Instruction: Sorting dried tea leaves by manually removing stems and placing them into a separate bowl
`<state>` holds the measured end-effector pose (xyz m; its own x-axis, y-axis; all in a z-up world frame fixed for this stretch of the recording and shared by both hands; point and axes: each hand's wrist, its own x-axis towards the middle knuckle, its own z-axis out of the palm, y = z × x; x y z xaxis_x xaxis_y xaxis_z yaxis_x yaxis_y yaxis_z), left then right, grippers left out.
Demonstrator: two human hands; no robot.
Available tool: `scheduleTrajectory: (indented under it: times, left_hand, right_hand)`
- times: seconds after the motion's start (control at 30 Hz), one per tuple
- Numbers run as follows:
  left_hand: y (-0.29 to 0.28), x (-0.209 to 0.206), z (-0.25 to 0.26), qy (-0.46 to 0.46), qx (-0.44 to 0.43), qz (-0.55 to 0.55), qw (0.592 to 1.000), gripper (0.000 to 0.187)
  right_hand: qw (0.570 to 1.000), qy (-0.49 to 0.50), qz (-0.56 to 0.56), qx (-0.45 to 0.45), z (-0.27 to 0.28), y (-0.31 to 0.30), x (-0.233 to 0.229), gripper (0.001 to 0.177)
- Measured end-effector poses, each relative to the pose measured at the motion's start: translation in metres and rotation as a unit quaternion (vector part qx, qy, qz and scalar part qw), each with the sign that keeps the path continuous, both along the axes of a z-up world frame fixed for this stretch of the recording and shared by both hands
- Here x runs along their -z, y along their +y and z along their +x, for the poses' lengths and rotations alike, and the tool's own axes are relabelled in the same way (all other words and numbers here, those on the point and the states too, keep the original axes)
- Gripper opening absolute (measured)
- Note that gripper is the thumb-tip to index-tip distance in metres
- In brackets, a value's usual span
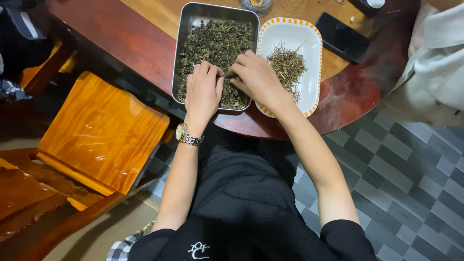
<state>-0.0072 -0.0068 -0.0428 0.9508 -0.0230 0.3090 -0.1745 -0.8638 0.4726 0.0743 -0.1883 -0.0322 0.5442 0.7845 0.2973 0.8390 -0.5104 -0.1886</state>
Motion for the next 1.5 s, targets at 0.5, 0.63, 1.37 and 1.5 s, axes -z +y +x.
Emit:
scheduleTrajectory:
  times: [0.5, 0.63, 1.37, 1.5]
  left_hand:
    - [-0.001, -0.005, -0.001, -0.031, 0.015, 0.002, 0.999, 0.008]
    - [0.001, -0.004, -0.002, -0.054, 0.018, 0.002, 0.998, 0.008]
    - [0.004, -0.009, -0.004, -0.100, 0.079, -0.035, 0.991, 0.020]
    - [0.004, -0.014, -0.006, -0.099, 0.084, -0.038, 0.991, 0.017]
  right_hand:
    - [0.999, -0.017, 0.046, 0.014, -0.008, 0.009, 0.002, 0.015]
    - [0.993, 0.037, 0.110, 0.010, -0.010, 0.012, 0.003, 0.011]
    - [0.956, 0.243, 0.155, 0.051, -0.007, 0.005, -0.006, 0.014]
    - [0.955, 0.250, 0.152, 0.047, -0.010, 0.002, -0.012, 0.012]
